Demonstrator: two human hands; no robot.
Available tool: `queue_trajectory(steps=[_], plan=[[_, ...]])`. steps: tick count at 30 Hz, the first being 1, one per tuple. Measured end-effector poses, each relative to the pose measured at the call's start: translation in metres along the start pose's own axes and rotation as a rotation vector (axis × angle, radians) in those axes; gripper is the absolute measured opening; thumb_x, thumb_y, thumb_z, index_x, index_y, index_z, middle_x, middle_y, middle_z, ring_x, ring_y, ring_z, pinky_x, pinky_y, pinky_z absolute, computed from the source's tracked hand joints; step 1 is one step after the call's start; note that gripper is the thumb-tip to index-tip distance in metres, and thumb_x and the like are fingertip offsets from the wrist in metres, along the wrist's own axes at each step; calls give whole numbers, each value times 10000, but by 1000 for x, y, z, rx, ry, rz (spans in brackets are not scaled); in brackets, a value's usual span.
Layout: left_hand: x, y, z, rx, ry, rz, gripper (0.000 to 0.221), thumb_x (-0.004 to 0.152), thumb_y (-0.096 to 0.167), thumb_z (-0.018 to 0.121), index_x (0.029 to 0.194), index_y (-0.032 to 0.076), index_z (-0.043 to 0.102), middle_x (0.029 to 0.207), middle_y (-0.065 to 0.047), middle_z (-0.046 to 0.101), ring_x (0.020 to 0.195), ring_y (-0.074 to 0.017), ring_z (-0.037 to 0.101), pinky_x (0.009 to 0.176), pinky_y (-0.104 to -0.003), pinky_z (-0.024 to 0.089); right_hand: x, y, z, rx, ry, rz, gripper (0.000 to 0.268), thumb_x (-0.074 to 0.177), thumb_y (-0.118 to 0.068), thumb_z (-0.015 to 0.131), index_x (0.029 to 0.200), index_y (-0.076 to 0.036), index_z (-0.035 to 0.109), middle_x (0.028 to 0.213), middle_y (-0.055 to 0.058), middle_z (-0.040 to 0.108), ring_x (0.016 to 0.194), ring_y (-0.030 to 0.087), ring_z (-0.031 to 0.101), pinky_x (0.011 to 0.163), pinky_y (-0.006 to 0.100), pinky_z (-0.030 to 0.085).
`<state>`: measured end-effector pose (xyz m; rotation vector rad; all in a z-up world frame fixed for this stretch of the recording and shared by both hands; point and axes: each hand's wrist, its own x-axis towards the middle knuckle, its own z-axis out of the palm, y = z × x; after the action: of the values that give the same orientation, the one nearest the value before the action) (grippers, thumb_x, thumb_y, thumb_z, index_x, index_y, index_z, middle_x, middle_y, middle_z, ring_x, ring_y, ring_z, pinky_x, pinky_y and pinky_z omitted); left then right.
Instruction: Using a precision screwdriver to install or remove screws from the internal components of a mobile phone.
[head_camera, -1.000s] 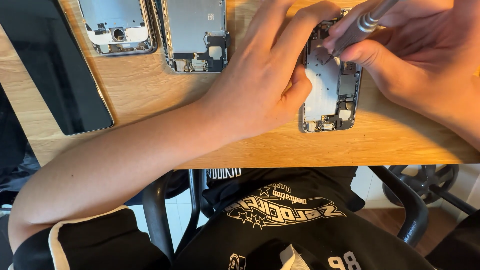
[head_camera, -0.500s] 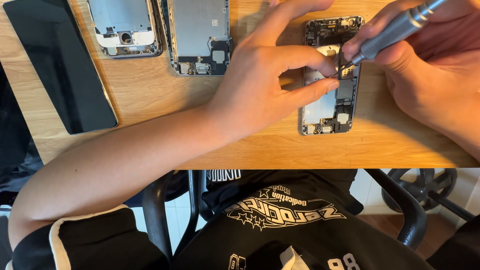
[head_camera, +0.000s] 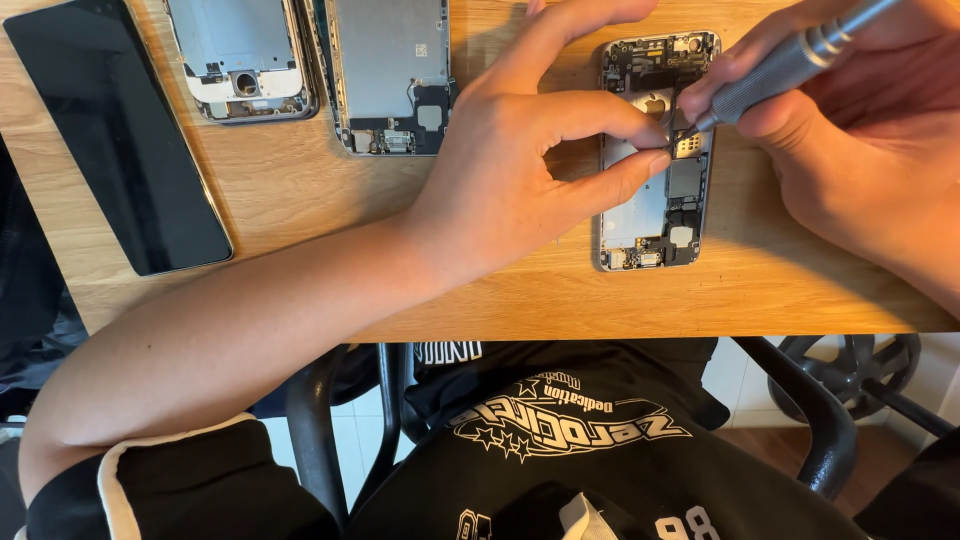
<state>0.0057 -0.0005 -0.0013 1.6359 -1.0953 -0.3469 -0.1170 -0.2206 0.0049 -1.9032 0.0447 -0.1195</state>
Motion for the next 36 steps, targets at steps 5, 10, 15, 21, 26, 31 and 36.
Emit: queue_trajectory(steps=[5,10,15,21,26,31,36], plan=[[-2,-1,1,-18,7,0,62,991,71,876,989,108,826,1428,-110,483,1418,-290,517,1201,-486,488,-9,12,-4,-6,27,-8,455,1082,-353,536,1239,74,543,1164,222,671,1130,307,749,1085,387,676],[-1,-1,1,-11,14,7,77,974,48,880,987,97,822,1406,-123,488,1392,-302,549,1181,-468,498,-6,4,-1,-14,12,17,433,1067,-352,548,1231,48,538,1149,188,663,1154,282,754,1063,368,691],[-2,-4,2,-2,14,28,93,968,50,898,987,93,817,1387,-127,486,1375,-320,552,1165,-484,513,-6,1,-2,-51,-12,-1,433,1071,-310,533,1234,91,535,1166,233,672,1155,306,746,1077,379,670],[-2,-4,4,57,-13,42,210,910,105,935,1063,132,794,1334,-96,563,1357,-308,512,1142,-543,489,-10,7,-3,-210,-28,-87,469,1082,-329,491,1156,128,568,1149,255,701,1155,335,748,1070,403,619],[-5,0,-3,187,-104,13,463,914,230,783,1327,216,574,1191,-98,519,1153,-276,569,1022,-429,503,-13,-2,-4,-329,-30,-95,509,1084,-371,464,1118,105,640,1130,198,729,1113,287,723,1035,372,523],[-4,-9,3,243,-135,46,394,1037,114,773,1371,179,574,1377,3,678,1311,-265,604,1146,-511,476,-7,-11,6,-111,-208,-43,352,883,-209,580,962,131,620,991,268,715,923,311,766,893,385,654],[-4,-19,2,236,-123,138,390,1011,35,709,1372,120,586,1321,-83,731,1231,-316,688,997,-459,493,-15,14,9,131,-318,-468,788,981,81,711,1587,-155,266,1181,269,580,1070,346,807,996,472,814]])
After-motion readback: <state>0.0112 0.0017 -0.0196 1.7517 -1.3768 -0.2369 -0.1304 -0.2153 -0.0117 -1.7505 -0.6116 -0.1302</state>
